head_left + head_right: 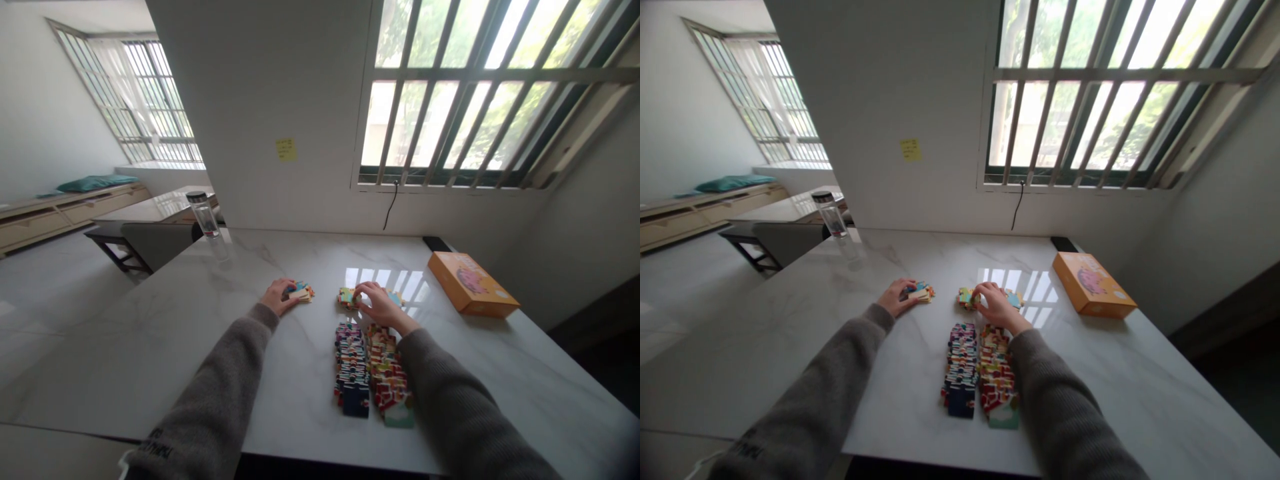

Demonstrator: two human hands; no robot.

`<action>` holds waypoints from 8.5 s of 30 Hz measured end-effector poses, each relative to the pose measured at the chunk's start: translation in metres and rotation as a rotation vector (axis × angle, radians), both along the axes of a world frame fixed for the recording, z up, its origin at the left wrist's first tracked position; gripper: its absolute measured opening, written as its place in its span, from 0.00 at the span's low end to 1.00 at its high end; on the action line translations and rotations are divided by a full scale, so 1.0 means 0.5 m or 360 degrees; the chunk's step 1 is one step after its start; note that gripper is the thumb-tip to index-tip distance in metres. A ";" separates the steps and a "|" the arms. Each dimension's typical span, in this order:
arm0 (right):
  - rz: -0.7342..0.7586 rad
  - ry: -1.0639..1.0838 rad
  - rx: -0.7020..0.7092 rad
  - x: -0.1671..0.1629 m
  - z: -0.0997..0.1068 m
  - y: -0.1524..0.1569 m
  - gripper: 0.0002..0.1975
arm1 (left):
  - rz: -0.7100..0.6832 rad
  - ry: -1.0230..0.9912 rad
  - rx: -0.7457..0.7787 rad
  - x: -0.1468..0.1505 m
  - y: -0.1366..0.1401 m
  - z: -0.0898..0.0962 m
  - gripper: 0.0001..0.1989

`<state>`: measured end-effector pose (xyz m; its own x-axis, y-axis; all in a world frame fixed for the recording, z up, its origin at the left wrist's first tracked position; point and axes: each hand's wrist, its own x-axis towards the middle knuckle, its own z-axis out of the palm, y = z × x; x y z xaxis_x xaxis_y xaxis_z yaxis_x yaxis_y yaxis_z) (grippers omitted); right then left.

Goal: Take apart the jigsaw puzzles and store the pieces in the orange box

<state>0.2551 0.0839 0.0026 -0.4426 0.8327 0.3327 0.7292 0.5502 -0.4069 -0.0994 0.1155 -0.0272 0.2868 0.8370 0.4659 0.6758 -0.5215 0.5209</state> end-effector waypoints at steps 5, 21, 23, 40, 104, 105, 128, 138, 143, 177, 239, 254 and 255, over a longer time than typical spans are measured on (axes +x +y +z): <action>-0.0049 0.0091 0.0202 -0.007 0.026 -0.014 0.11 | 0.0142 -0.0173 0.0258 0.041 -0.027 0.040 0.16; 0.0293 0.0954 -0.0369 -0.107 0.063 -0.118 0.28 | -0.0347 -0.0826 -0.0269 0.203 -0.125 0.078 0.14; 0.0343 0.1109 -0.0545 -0.103 0.062 -0.112 0.29 | -0.0369 -0.0660 -0.0091 0.200 -0.133 0.088 0.14; -0.0171 0.0912 -0.0130 -0.037 0.053 -0.072 0.16 | 0.0154 0.0183 0.0395 0.032 -0.057 0.083 0.22; 0.0262 0.0047 0.0345 -0.046 0.083 -0.077 0.17 | -0.0409 -0.0019 0.0409 0.175 -0.112 0.057 0.25; 0.0245 0.0069 0.0347 -0.039 0.083 -0.076 0.18 | -0.0418 -0.0008 0.0421 0.176 -0.114 0.059 0.24; -0.0744 -0.0156 -0.0067 0.149 -0.026 -0.030 0.11 | -0.0368 -0.0026 0.0060 0.271 -0.030 0.000 0.09; -0.0728 -0.0076 0.0015 0.144 -0.040 -0.032 0.21 | -0.0446 -0.0278 0.0141 0.254 -0.052 0.025 0.10; -0.0541 0.0257 0.0310 0.106 0.007 -0.043 0.15 | -0.0420 -0.0399 0.0282 0.235 -0.072 0.052 0.11; 0.0103 0.0225 0.0007 0.005 -0.024 0.005 0.10 | 0.0220 -0.0060 0.0368 0.010 -0.007 -0.003 0.13; 0.0321 0.0487 0.0251 -0.048 0.072 -0.093 0.22 | -0.0412 -0.0033 0.0444 0.175 -0.114 0.080 0.18; -0.0261 0.0288 0.0335 0.150 0.021 -0.029 0.15 | -0.0330 0.0033 0.0395 0.166 -0.105 0.061 0.15; -0.0306 0.0259 0.0286 0.173 0.012 -0.025 0.15 | -0.0324 0.0047 0.0392 0.166 -0.104 0.059 0.15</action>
